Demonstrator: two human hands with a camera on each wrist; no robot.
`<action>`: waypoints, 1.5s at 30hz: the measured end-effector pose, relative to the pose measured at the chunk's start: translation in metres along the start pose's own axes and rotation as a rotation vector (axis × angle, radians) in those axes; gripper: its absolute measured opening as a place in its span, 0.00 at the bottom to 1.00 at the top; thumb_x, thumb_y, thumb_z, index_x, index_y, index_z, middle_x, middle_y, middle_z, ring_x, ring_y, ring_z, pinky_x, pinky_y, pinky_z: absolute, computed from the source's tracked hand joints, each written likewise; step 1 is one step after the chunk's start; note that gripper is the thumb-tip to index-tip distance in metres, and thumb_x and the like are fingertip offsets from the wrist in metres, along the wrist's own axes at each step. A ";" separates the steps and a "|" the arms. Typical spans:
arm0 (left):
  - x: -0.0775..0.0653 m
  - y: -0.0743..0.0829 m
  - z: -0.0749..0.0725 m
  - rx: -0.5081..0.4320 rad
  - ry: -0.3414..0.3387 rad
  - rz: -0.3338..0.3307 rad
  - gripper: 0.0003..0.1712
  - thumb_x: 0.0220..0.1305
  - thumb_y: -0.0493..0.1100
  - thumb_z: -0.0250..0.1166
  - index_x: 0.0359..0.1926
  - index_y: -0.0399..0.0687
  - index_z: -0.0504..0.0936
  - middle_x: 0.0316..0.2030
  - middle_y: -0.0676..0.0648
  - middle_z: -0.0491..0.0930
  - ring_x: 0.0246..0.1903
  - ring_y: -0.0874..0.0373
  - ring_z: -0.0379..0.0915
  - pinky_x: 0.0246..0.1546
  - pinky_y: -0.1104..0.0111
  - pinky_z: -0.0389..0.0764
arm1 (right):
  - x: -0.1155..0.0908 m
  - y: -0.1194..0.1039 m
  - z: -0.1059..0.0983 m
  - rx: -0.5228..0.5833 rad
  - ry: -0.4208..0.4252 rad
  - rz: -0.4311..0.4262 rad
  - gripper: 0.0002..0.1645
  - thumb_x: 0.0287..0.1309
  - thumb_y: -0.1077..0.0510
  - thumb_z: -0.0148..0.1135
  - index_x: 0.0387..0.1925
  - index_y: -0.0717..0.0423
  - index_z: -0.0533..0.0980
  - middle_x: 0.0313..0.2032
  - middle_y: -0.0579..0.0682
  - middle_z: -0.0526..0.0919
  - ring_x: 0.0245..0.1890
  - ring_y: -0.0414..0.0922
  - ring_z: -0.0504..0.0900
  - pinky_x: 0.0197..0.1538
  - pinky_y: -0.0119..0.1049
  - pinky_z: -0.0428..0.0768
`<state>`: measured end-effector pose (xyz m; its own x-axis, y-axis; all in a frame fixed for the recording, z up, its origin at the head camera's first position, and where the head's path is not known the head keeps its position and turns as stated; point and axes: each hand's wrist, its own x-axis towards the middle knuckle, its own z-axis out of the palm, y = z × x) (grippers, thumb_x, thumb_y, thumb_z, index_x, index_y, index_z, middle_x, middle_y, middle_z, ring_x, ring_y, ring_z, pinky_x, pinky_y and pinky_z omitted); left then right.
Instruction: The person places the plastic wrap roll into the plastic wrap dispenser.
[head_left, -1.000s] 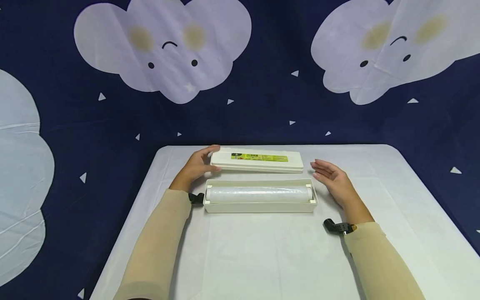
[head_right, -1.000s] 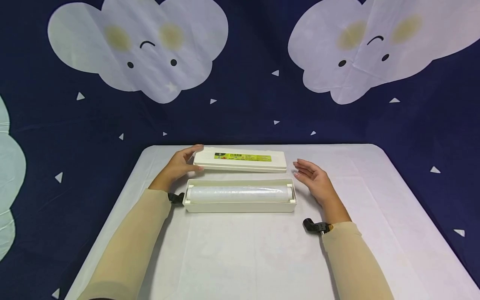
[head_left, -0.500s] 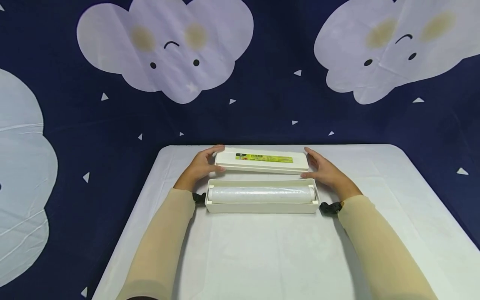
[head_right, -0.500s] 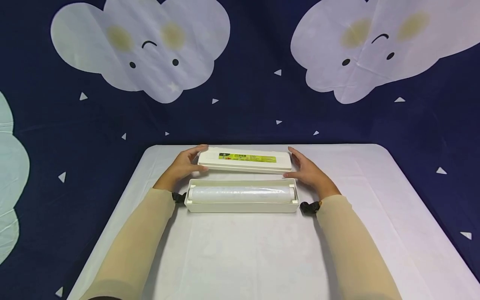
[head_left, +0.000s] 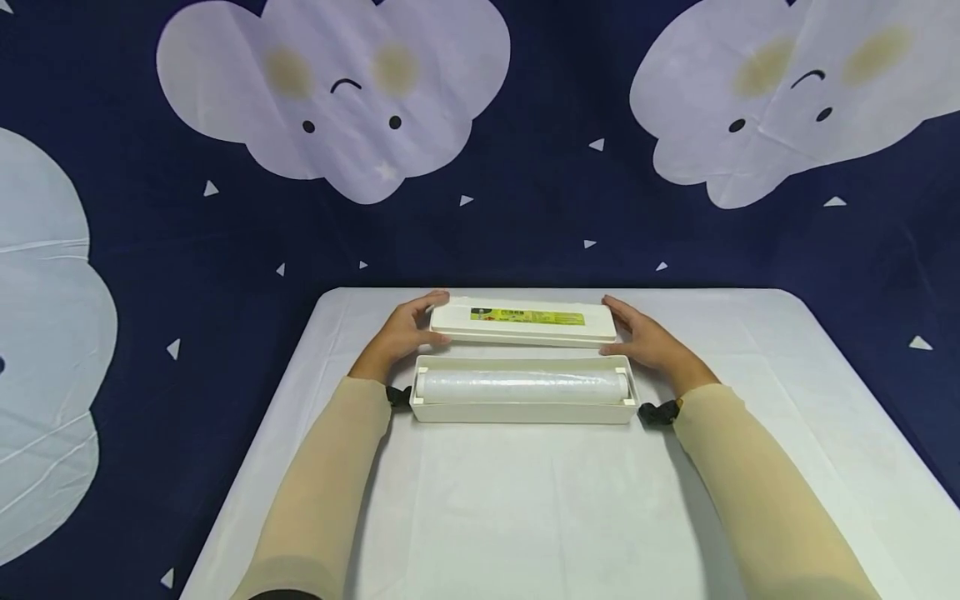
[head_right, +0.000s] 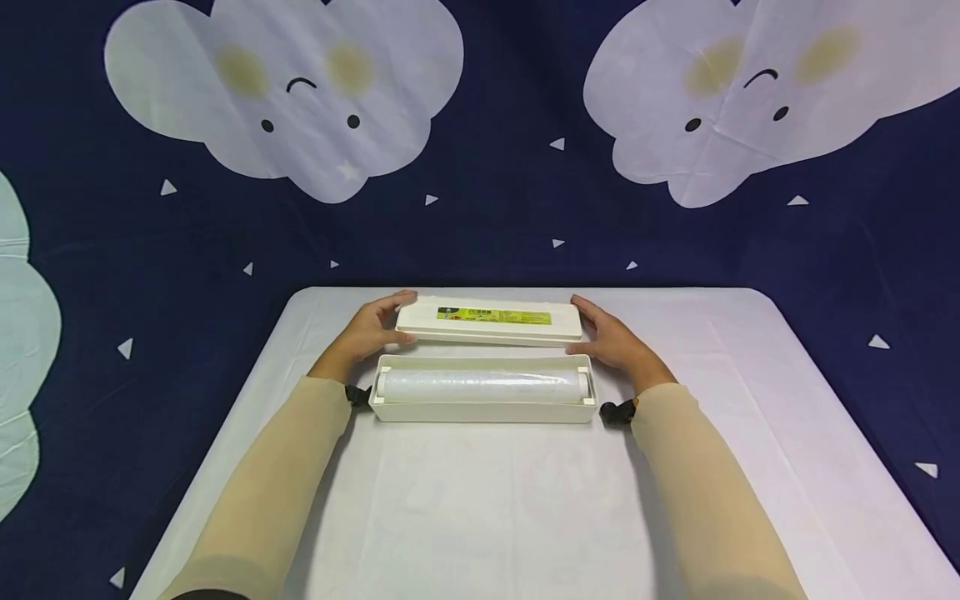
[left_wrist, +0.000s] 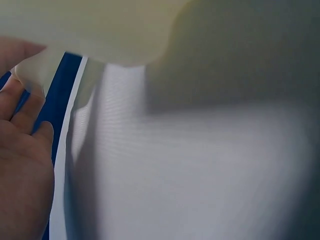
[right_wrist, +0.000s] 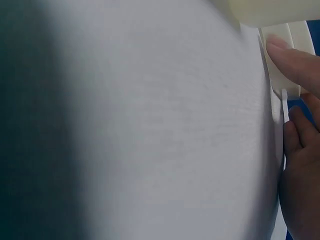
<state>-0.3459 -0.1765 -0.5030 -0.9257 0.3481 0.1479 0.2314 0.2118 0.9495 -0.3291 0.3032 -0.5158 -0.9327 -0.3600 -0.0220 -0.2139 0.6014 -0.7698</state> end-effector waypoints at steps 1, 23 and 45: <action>0.000 0.000 0.000 -0.001 -0.001 -0.001 0.47 0.48 0.23 0.82 0.71 0.33 0.74 0.75 0.42 0.67 0.78 0.52 0.53 0.76 0.63 0.50 | 0.000 0.000 0.001 0.005 0.004 -0.002 0.68 0.56 0.58 0.82 0.84 0.59 0.46 0.81 0.59 0.51 0.80 0.58 0.49 0.79 0.54 0.44; -0.014 0.014 -0.017 0.125 -0.026 -0.025 0.51 0.51 0.33 0.84 0.75 0.41 0.71 0.75 0.47 0.67 0.78 0.50 0.51 0.77 0.58 0.51 | -0.011 -0.033 -0.014 0.155 0.024 -0.115 0.61 0.57 0.66 0.79 0.83 0.63 0.51 0.80 0.62 0.55 0.78 0.62 0.56 0.76 0.54 0.57; -0.056 0.056 -0.026 0.311 -0.061 0.033 0.50 0.47 0.45 0.88 0.73 0.53 0.77 0.72 0.52 0.72 0.76 0.51 0.56 0.75 0.48 0.54 | -0.061 -0.063 -0.028 0.041 0.061 -0.116 0.62 0.49 0.56 0.86 0.81 0.49 0.62 0.77 0.49 0.65 0.74 0.56 0.67 0.73 0.52 0.65</action>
<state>-0.2886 -0.2080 -0.4509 -0.8987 0.4115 0.1518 0.3504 0.4655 0.8127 -0.2670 0.3071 -0.4486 -0.9185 -0.3808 0.1064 -0.3103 0.5278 -0.7907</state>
